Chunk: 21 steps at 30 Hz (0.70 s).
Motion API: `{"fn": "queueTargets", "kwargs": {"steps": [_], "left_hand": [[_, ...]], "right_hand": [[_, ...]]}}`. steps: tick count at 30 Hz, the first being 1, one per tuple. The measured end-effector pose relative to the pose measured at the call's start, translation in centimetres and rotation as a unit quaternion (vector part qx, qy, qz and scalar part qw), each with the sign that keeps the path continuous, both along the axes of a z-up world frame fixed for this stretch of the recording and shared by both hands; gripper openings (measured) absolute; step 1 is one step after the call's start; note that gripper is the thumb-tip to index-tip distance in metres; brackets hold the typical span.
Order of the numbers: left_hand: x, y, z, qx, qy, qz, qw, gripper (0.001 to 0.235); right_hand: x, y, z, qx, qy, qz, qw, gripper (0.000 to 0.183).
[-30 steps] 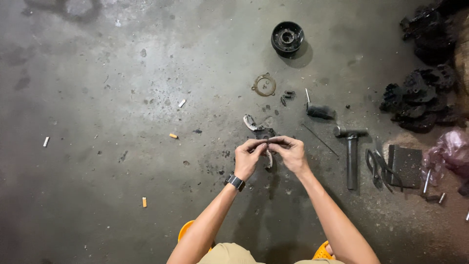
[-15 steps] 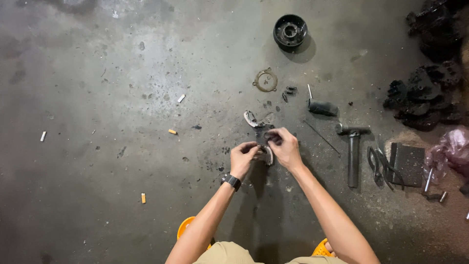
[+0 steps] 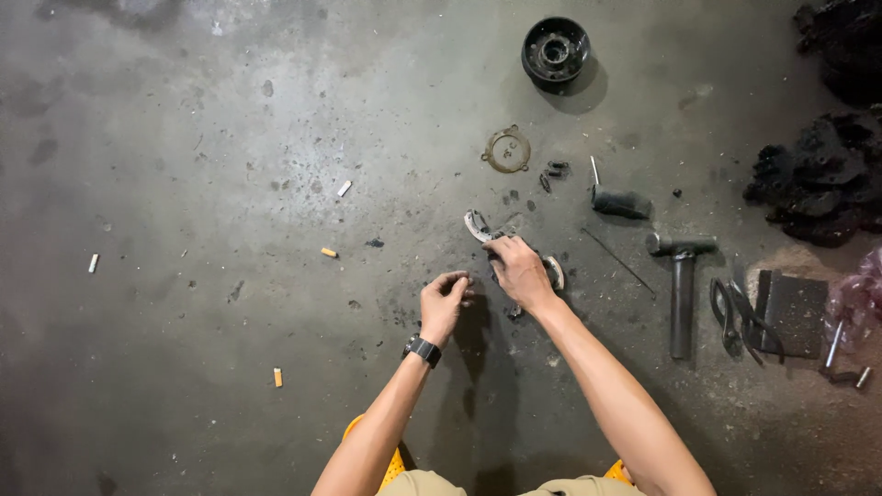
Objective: The person sits on the workshop floor assembling a motorcycle clutch/brake shoe assembly. They fit curved shoe segments into a circular hub, press the parts together by hand, use pliers to seat components, and finally reach for a hammer to tap the assembly into place.
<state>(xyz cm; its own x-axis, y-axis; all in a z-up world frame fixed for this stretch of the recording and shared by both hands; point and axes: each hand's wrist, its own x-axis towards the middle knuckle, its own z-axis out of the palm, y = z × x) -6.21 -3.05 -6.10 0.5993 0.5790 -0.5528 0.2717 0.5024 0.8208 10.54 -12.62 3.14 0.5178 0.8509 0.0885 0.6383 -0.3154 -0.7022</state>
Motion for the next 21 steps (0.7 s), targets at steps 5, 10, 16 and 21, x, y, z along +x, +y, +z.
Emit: {"fn": "queueTargets", "kwargs": {"steps": [5, 10, 16, 21], "left_hand": [[0.2, 0.3, 0.6, -0.008, 0.0, 0.003, 1.0, 0.023], [1.6, 1.7, 3.0, 0.33, 0.06, -0.008, 0.942, 0.023], [7.7, 4.5, 6.2, 0.448, 0.1, -0.117, 0.881, 0.056], [10.2, 4.4, 4.9, 0.457, 0.216, -0.206, 0.838, 0.056]], "right_hand": [[-0.1, 0.2, -0.2, 0.005, -0.005, 0.009, 1.0, 0.033], [-1.2, -0.5, -0.9, -0.037, 0.046, 0.017, 0.998, 0.037], [0.0, -2.1, 0.2, 0.023, 0.037, -0.028, 0.999, 0.042], [1.7, -3.0, -1.4, -0.08, -0.058, -0.149, 0.984, 0.033]]}}
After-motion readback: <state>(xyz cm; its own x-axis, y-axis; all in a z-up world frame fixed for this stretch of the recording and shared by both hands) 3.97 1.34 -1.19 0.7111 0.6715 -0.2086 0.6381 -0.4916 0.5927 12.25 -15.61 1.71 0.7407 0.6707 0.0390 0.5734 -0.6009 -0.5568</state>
